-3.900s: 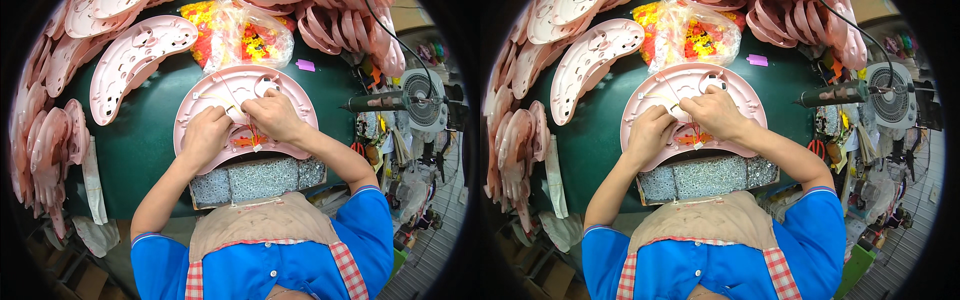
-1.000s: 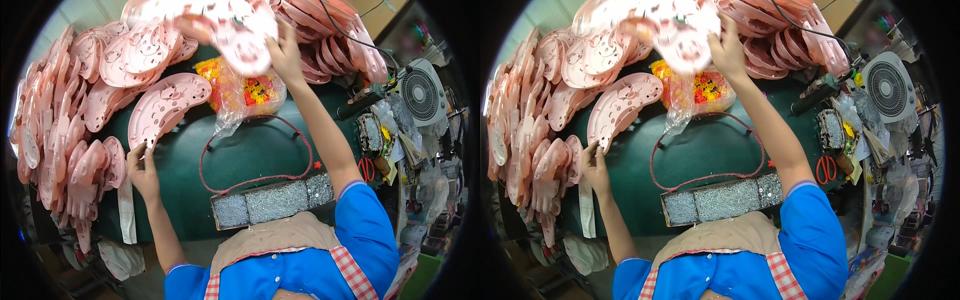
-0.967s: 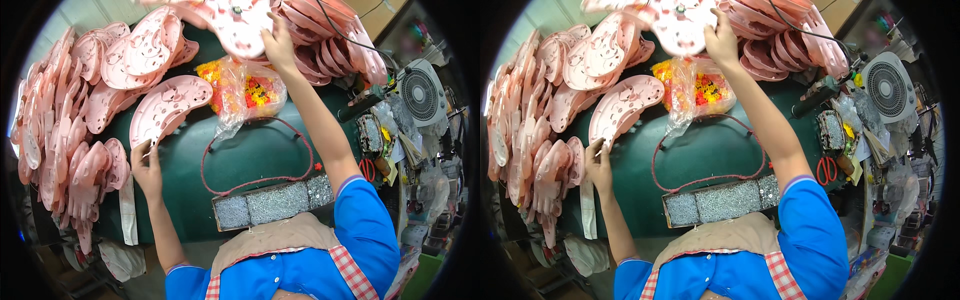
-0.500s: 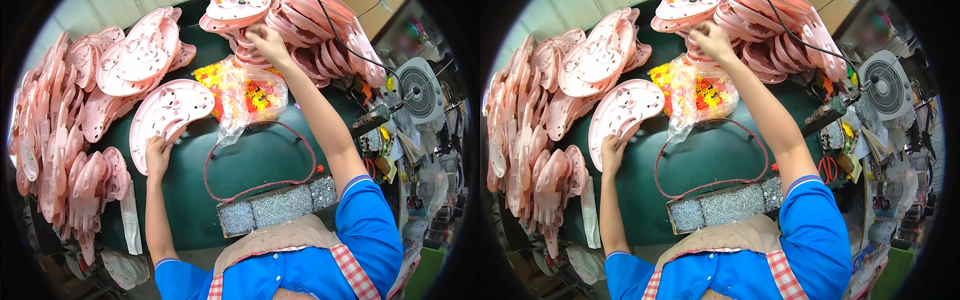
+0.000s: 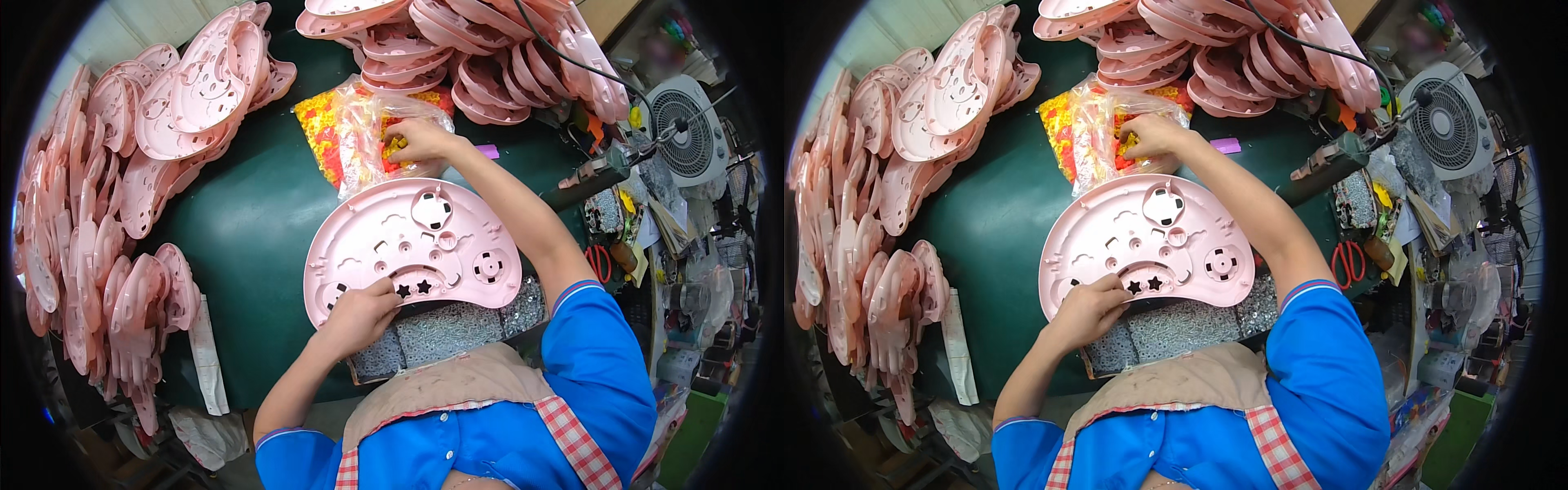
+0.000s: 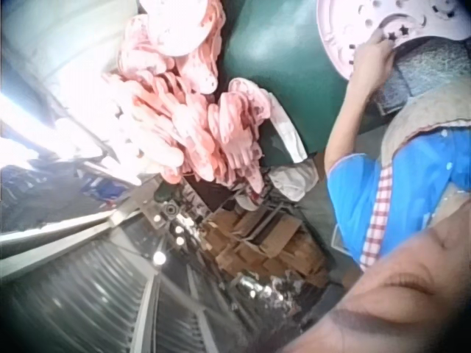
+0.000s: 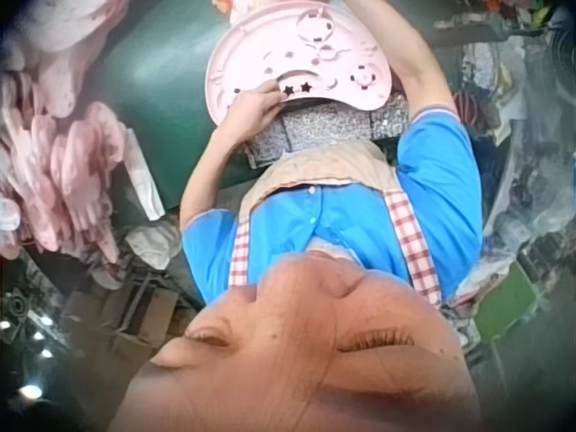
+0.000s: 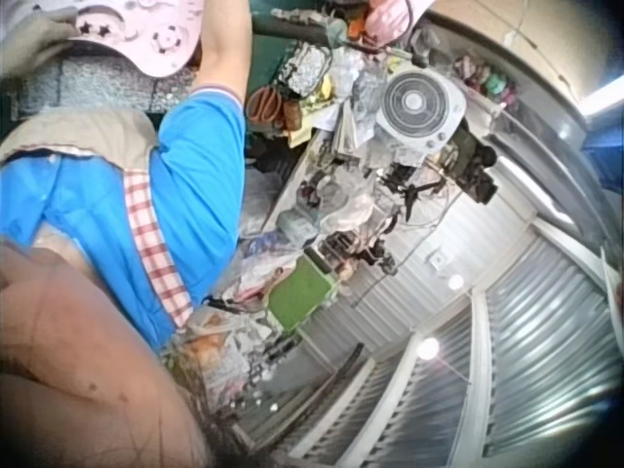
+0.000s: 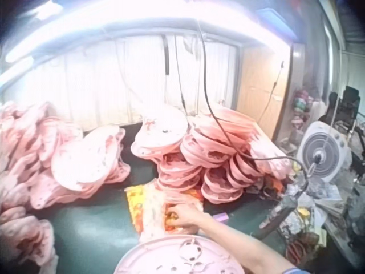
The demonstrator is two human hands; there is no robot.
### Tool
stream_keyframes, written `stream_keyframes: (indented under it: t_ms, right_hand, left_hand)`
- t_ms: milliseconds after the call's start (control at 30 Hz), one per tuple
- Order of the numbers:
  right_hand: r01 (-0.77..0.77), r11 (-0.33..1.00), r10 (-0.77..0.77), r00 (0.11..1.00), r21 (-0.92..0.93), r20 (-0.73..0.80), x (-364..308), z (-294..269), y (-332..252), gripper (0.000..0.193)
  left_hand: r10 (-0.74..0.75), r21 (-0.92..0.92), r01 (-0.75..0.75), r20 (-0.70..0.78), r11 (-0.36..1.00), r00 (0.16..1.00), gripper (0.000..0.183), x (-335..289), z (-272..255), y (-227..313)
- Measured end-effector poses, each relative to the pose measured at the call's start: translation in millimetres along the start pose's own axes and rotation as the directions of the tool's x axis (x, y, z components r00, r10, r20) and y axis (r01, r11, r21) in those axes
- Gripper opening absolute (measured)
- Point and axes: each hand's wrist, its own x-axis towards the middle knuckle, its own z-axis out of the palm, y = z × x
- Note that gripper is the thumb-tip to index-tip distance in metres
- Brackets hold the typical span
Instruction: The person assembles small electronic components into pink plastic housings. They place star-shaped pieces and wires into the housings, then use a soldering iron to attach wires to internal contacts. Completed units are set aside, and new housings are brought into view for continued assembly.
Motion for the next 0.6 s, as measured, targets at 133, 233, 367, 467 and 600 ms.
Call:
stream_keyframes:
  t_ms: [133, 233, 367, 467, 600]
  right_hand:
    - [0.027, 0.998, -0.027, 1.0, -0.05, 0.015, -3, 1, -3, 0.053]
    - [-0.007, 0.995, 0.008, 1.0, -0.096, 0.011, -2, 3, -10, 0.049]
    - [-0.026, 0.986, 0.025, 1.0, -0.164, -0.002, -6, -1, -16, 0.039]
    - [-0.052, 0.973, 0.031, 0.995, -0.223, -0.099, -9, -4, -17, 0.036]
    - [-0.058, 0.983, 0.031, 0.987, -0.172, -0.157, -28, -18, -41, 0.033]
  left_hand:
    - [0.049, -0.053, -0.046, 0.054, 0.998, 0.997, 0.015, 21, 17, -12]
    - [0.049, -0.103, -0.045, 0.037, 0.994, 0.998, 0.016, 28, 23, -11]
    - [-0.016, -0.066, 0.021, 0.067, 0.998, 0.998, 0.018, 26, 16, -4]
    - [-0.051, -0.211, 0.034, -0.072, 0.977, 0.996, 0.019, 28, -3, -2]
    - [-0.322, -0.499, 0.099, -0.385, 0.861, 0.865, 0.024, 67, -44, -7]
